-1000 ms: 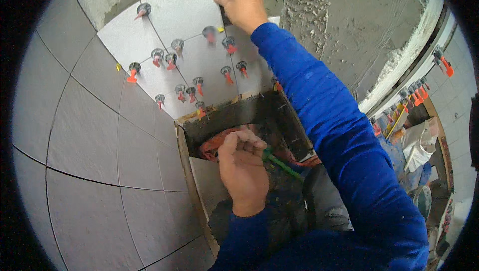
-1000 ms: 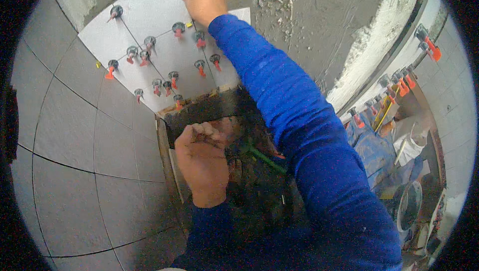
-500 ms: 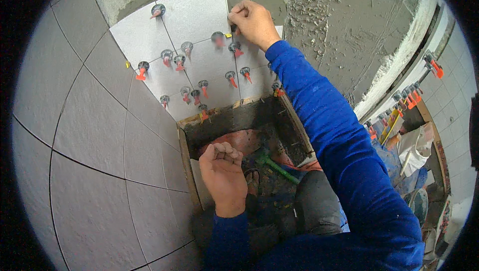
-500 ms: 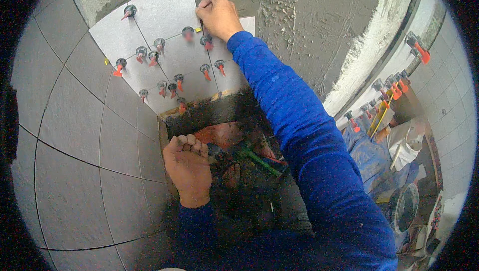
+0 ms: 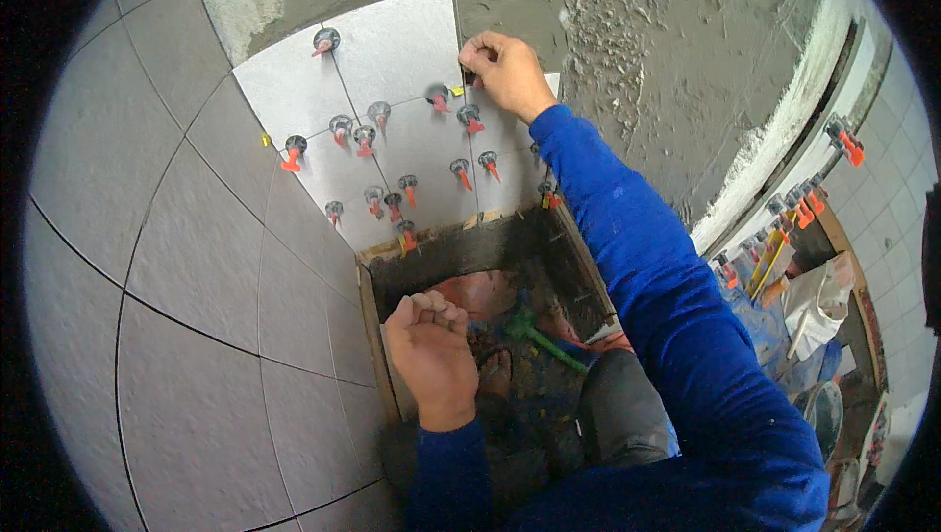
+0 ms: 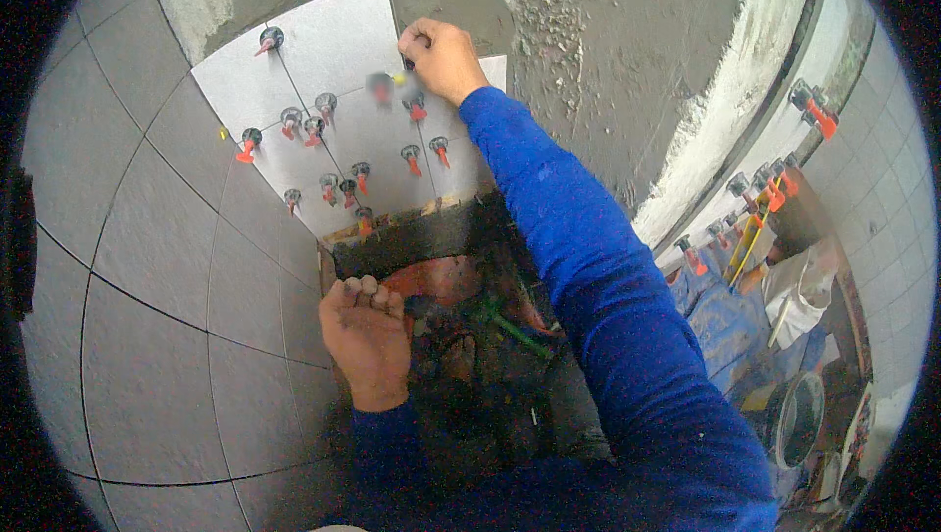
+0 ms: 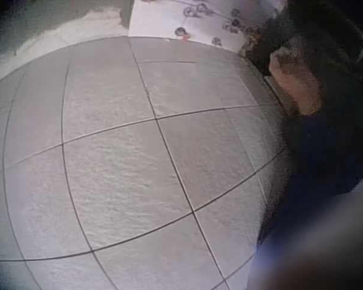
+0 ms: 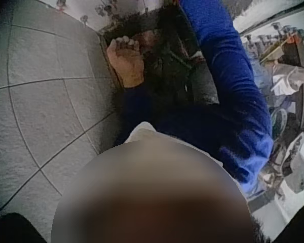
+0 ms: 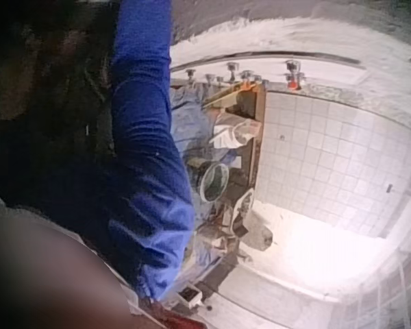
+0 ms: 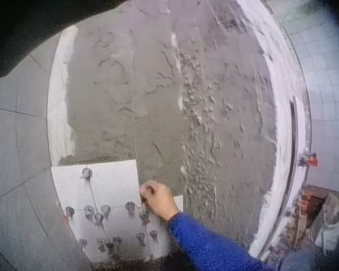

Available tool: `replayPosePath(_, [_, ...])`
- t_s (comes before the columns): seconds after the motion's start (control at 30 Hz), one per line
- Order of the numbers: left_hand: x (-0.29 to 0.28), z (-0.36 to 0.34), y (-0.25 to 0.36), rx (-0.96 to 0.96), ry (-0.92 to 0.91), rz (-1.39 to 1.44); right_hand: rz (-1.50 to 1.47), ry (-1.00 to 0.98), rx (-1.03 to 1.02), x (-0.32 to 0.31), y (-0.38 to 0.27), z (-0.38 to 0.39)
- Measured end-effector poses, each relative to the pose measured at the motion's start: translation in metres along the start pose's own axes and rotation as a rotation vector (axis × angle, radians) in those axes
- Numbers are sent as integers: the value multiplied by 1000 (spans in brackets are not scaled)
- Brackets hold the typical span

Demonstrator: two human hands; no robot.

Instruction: The person installs white ceramic tiles onto a wall covered in adhesive. They use red tile leveling clips and wedges to secure and align the tiles, tightening the system to ensure a flush surface.

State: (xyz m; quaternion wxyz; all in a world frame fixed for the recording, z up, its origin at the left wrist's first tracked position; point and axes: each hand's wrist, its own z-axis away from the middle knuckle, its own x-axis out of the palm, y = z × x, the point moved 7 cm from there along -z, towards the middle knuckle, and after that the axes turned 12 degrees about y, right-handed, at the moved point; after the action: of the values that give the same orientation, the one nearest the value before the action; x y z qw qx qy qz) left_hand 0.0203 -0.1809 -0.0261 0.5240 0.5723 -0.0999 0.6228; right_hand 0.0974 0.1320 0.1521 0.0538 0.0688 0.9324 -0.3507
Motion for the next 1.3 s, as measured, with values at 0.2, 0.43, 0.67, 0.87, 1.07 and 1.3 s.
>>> replayPosePath(0.2, [-3, -4, 8, 15, -19, 36, -10, -61, 38, 1, -5, 16])
replayPosePath(0.43, [-1, -6, 8, 14, -40, 31, -12, -15, -28, 5, -12, 20])
replayPosePath(0.67, [-2, -6, 10, 2, -49, 37, -98, 7, 10, 6, -5, 36])
replayPosePath(0.87, [-1, -5, 9, 19, -16, 35, -268, -102, 147, 12, 18, 38])
replayPosePath(1.07, [0, -2, 11, 13, -44, 41, -39, -3, 121, 13, 15, 52])
replayPosePath(1.3, [-2, -3, 11, 21, -24, 46, 234, 184, 64, 18, -3, 60])
